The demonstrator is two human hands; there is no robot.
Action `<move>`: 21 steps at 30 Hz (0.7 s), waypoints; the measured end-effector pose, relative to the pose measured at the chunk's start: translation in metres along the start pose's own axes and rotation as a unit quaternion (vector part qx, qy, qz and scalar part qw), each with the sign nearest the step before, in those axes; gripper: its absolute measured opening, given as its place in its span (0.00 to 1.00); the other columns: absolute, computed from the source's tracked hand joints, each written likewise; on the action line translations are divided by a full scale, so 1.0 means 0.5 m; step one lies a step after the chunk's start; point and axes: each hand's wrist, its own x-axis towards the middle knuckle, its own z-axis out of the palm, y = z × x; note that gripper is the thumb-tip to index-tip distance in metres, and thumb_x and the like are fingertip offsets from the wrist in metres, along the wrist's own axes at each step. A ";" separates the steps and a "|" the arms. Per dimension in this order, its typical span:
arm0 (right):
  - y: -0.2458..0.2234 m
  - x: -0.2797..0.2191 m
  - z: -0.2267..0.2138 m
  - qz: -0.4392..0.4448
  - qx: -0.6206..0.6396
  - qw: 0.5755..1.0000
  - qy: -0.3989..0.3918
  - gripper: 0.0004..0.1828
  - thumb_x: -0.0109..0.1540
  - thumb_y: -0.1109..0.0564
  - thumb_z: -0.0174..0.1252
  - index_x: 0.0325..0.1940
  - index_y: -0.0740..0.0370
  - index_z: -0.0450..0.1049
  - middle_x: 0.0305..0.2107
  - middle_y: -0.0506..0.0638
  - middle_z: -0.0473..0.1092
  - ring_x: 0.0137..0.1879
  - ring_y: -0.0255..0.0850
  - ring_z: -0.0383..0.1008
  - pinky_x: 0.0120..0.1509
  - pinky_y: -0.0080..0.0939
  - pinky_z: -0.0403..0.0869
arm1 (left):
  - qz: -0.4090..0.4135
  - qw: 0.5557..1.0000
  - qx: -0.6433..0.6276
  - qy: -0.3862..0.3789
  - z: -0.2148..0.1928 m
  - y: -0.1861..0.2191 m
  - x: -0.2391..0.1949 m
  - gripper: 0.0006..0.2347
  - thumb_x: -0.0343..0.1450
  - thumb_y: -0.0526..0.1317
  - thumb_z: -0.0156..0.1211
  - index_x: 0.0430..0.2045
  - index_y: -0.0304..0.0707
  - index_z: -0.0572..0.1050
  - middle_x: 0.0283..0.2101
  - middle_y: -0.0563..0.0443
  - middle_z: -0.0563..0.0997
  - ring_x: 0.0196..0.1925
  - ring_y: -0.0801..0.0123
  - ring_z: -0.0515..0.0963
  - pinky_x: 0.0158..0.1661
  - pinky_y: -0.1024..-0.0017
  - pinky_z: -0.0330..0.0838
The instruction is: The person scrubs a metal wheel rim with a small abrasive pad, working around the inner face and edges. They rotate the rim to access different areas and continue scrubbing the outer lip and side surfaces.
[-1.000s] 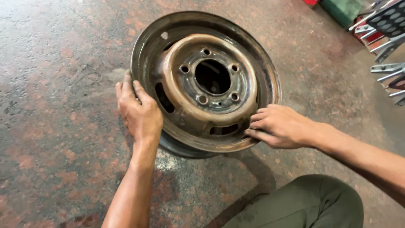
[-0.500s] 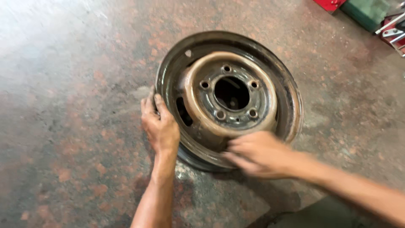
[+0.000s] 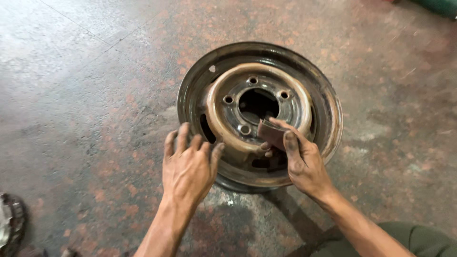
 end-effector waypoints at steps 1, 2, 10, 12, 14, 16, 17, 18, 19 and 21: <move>0.007 -0.001 -0.002 0.065 0.021 0.998 0.001 0.35 0.69 0.34 0.38 0.70 0.58 0.66 0.43 0.53 0.78 0.44 0.38 0.79 0.48 0.42 0.79 | -0.005 0.994 0.005 -0.108 -0.015 0.017 -0.005 0.23 0.80 0.54 0.37 0.43 0.37 0.81 0.52 0.43 0.78 0.76 0.53 0.60 0.76 0.46 0.42; 0.011 -0.004 -0.004 0.129 0.042 0.991 0.000 0.37 0.66 0.34 0.39 0.72 0.55 0.67 0.38 0.52 0.81 0.38 0.39 0.81 0.42 0.42 0.81 | 0.022 0.989 0.018 -0.145 -0.028 0.035 -0.012 0.24 0.80 0.55 0.36 0.44 0.37 0.80 0.54 0.42 0.77 0.74 0.53 0.61 0.75 0.47 0.41; -0.010 0.001 -0.047 -0.115 -0.079 0.990 -0.029 0.18 0.68 0.59 0.55 0.63 0.63 0.71 0.50 0.61 0.72 0.56 0.51 0.74 0.62 0.46 0.72 | 0.172 0.973 -0.043 -0.147 -0.027 0.057 -0.035 0.25 0.73 0.56 0.39 0.55 0.39 0.75 0.63 0.41 0.73 0.69 0.50 0.62 0.66 0.42 0.41; -0.024 -0.005 -0.051 -0.018 -0.077 0.996 -0.048 0.22 0.63 0.61 0.57 0.63 0.60 0.71 0.47 0.58 0.75 0.53 0.47 0.77 0.59 0.44 0.74 | 0.147 0.980 0.061 -0.120 -0.040 -0.003 -0.015 0.21 0.75 0.52 0.40 0.55 0.48 0.77 0.64 0.49 0.75 0.69 0.59 0.63 0.70 0.50 0.43; -0.043 -0.007 -0.052 0.103 -0.124 0.983 -0.084 0.33 0.58 0.60 0.60 0.69 0.55 0.67 0.40 0.53 0.78 0.48 0.43 0.81 0.55 0.41 0.78 | 0.102 0.994 0.022 -0.022 -0.040 -0.036 -0.006 0.18 0.75 0.50 0.43 0.50 0.45 0.78 0.60 0.48 0.77 0.67 0.58 0.65 0.69 0.49 0.43; -0.056 0.003 -0.053 0.053 -0.186 0.969 -0.156 0.25 0.59 0.58 0.61 0.60 0.61 0.70 0.43 0.54 0.79 0.50 0.43 0.82 0.55 0.40 0.79 | 0.058 0.997 -0.014 0.048 -0.023 -0.040 -0.014 0.16 0.75 0.48 0.46 0.47 0.43 0.79 0.57 0.48 0.79 0.68 0.57 0.66 0.69 0.51 0.45; -0.060 0.008 -0.049 0.027 -0.216 0.957 -0.193 0.21 0.59 0.58 0.62 0.56 0.64 0.72 0.45 0.55 0.79 0.51 0.43 0.82 0.55 0.39 0.80 | 0.040 0.996 -0.032 0.072 -0.005 -0.025 -0.022 0.15 0.76 0.47 0.46 0.46 0.42 0.79 0.57 0.48 0.79 0.70 0.55 0.65 0.70 0.52 0.46; -0.062 0.013 -0.037 0.032 -0.222 0.952 -0.209 0.19 0.59 0.57 0.62 0.53 0.63 0.74 0.43 0.55 0.80 0.49 0.43 0.83 0.54 0.40 0.80 | 0.020 0.994 -0.049 0.095 0.008 -0.014 -0.030 0.14 0.76 0.46 0.47 0.45 0.42 0.79 0.57 0.48 0.80 0.71 0.54 0.65 0.71 0.54 0.47; -0.063 0.019 -0.026 0.038 -0.232 0.946 -0.225 0.17 0.58 0.56 0.63 0.51 0.62 0.77 0.41 0.55 0.81 0.48 0.43 0.84 0.52 0.41 0.80 | 0.003 0.994 -0.073 0.075 0.017 -0.009 -0.033 0.14 0.76 0.47 0.48 0.45 0.41 0.79 0.56 0.49 0.80 0.72 0.57 0.65 0.72 0.56 0.48; -0.063 0.030 -0.003 0.034 -0.242 0.935 -0.256 0.15 0.60 0.55 0.62 0.50 0.61 0.80 0.40 0.56 0.81 0.47 0.44 0.84 0.52 0.43 0.79 | -0.031 0.991 -0.122 0.038 0.028 -0.011 -0.037 0.14 0.76 0.48 0.49 0.43 0.40 0.79 0.55 0.51 0.80 0.73 0.63 0.66 0.74 0.58 0.49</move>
